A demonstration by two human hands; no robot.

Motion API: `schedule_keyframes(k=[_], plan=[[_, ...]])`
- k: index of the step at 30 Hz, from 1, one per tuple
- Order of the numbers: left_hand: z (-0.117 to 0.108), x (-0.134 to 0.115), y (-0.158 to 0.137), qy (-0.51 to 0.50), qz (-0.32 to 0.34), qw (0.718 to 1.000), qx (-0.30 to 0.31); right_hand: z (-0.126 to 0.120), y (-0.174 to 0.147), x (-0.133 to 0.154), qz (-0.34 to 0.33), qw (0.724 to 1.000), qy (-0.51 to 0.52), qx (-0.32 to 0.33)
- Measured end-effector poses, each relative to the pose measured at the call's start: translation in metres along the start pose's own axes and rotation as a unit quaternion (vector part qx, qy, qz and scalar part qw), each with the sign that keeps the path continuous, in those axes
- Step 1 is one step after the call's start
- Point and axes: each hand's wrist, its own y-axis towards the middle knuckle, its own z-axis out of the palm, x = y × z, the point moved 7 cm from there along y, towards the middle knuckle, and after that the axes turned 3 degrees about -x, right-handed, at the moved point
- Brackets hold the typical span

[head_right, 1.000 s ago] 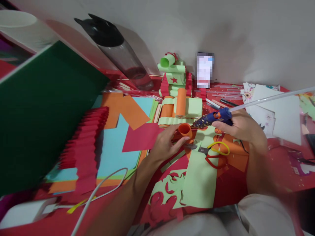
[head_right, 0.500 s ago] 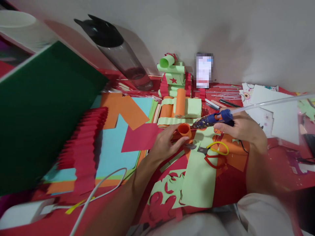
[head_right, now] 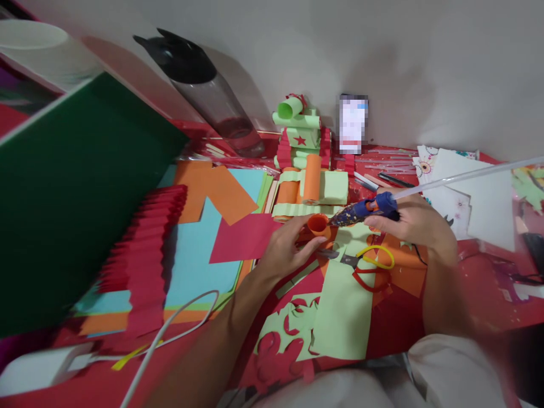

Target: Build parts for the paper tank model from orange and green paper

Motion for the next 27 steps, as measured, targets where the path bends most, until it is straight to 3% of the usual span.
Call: schedule_keyframes(k=[27], plan=[[0.0033,0.004,0.0001,-0.011,-0.011,1.0,0.007,0.0015,0.0017,0.001,-0.017,1.0,0.019,0.0]])
